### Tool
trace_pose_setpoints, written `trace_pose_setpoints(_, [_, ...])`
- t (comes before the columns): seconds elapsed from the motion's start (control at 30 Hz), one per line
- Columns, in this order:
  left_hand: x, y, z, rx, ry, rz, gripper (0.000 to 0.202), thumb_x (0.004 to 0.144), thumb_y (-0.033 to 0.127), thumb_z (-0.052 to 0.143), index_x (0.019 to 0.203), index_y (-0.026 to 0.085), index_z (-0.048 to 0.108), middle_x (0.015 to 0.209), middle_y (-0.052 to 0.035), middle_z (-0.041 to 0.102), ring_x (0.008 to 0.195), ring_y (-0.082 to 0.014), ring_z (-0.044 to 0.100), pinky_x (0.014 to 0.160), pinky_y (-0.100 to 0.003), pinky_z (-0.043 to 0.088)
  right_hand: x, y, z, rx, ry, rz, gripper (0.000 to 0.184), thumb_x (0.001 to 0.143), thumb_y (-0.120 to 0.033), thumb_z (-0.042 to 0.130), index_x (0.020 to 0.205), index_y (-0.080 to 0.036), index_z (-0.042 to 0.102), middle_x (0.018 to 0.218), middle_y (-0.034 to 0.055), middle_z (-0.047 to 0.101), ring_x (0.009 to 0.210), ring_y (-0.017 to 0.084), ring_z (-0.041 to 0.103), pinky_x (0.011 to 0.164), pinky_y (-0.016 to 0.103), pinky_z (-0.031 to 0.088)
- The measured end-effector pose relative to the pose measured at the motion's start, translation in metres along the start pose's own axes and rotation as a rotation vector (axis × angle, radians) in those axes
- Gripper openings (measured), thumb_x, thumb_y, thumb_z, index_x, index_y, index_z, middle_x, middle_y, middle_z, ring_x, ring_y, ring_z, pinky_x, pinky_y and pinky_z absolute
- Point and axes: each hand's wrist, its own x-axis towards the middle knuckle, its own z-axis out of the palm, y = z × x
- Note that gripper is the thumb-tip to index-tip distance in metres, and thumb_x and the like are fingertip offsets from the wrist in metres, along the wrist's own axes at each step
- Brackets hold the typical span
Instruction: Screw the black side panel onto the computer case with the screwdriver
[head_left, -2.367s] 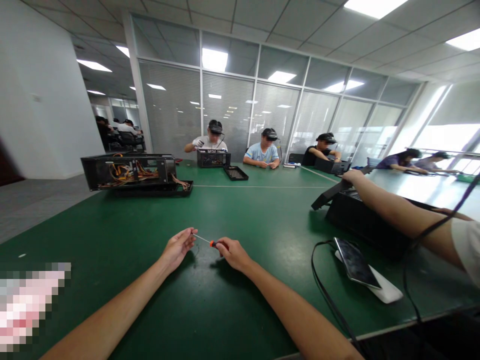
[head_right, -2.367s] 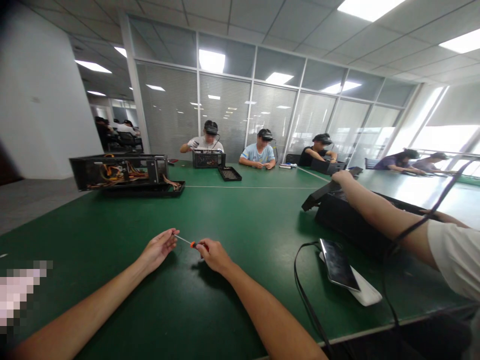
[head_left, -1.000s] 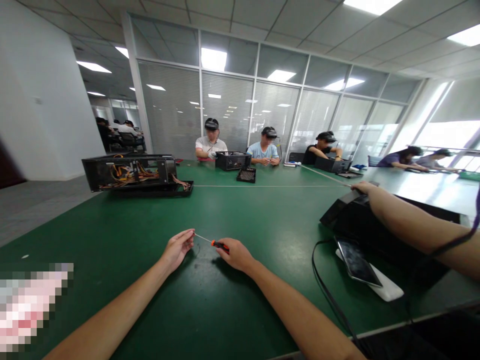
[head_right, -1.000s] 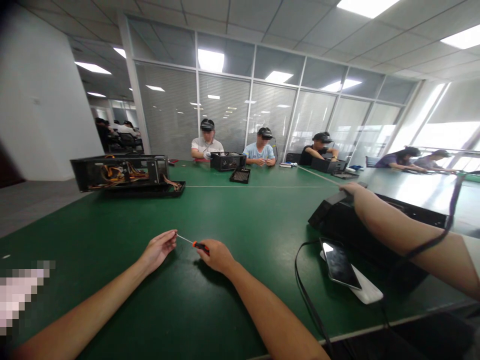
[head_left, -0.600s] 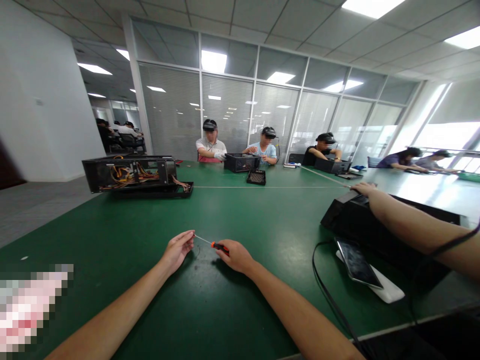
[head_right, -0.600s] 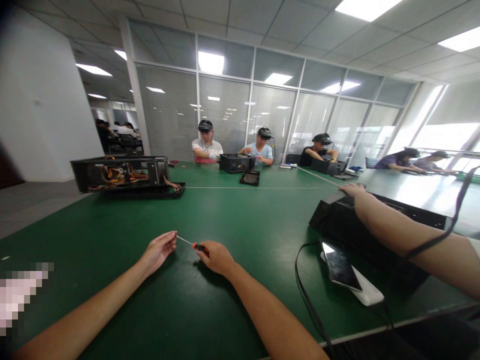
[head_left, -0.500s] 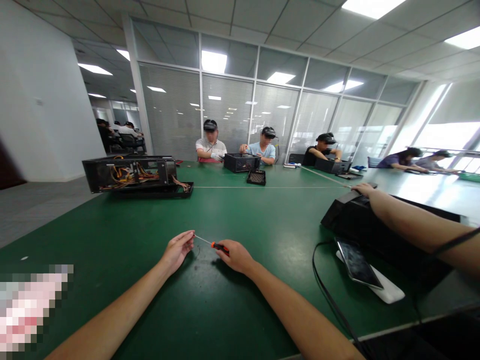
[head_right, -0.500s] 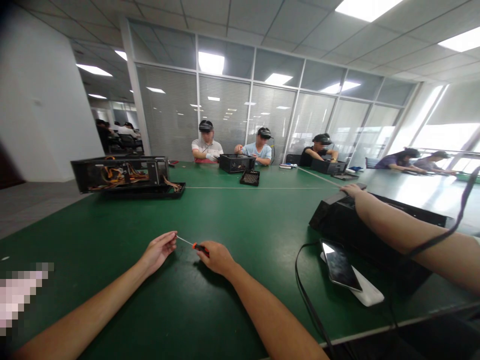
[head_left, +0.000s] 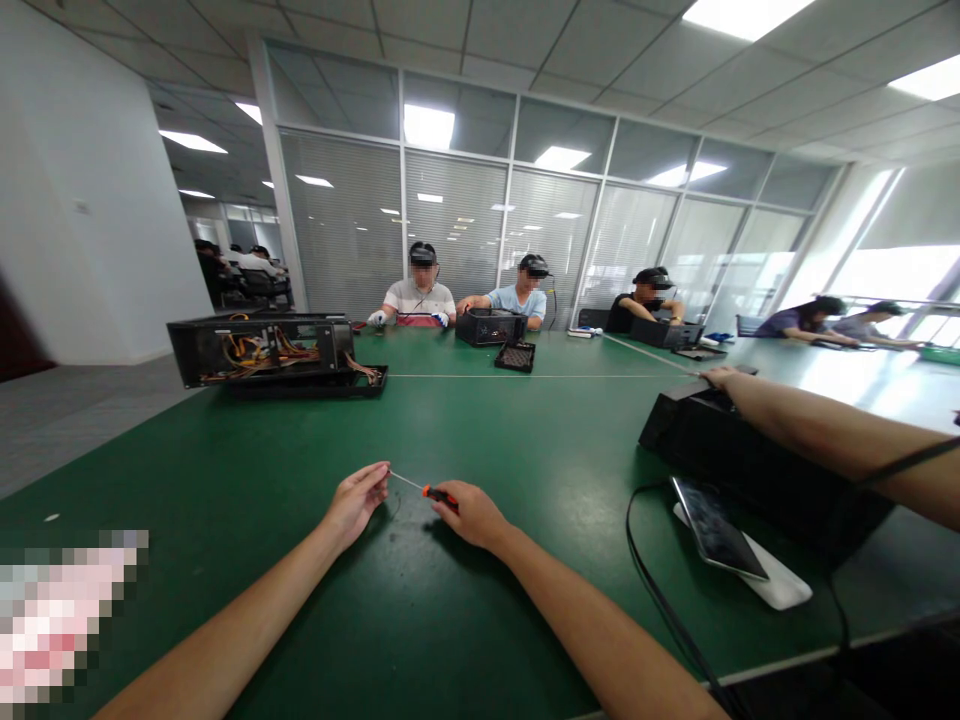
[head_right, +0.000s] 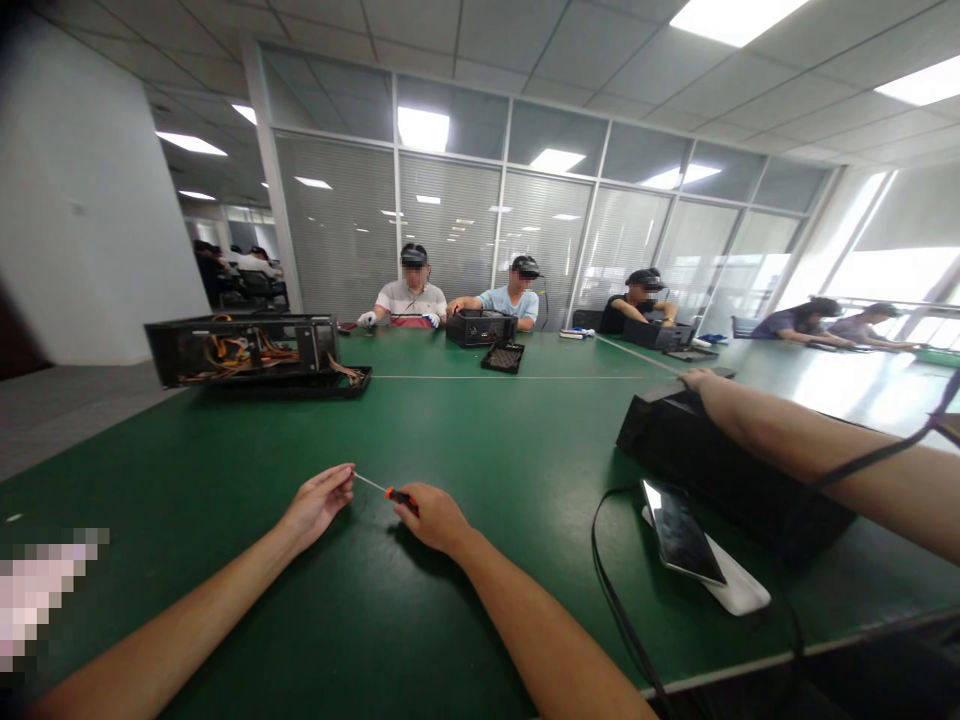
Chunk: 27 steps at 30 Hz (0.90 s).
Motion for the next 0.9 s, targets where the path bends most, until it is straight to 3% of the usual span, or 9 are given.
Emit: trace_pose_setpoints(0.9, [-0.0035, 0.0021, 0.0024, -0.008, 0.012, -0.003, 0.019, 0.067, 0.006, 0.070, 0.085, 0.009, 0.068, 0.070, -0.0050, 0.066, 0.057, -0.0094, 0.060, 0.050, -0.017, 0.050, -0.0010, -0.0023, -0.0032, -0.057, 0.031, -0.036, 0.029, 0.087, -0.032, 0.047, 0.110, -0.019, 0.057, 0.101, 0.0063, 0.063, 0.090, 0.016, 0.057, 0.081, 0.027, 0.043])
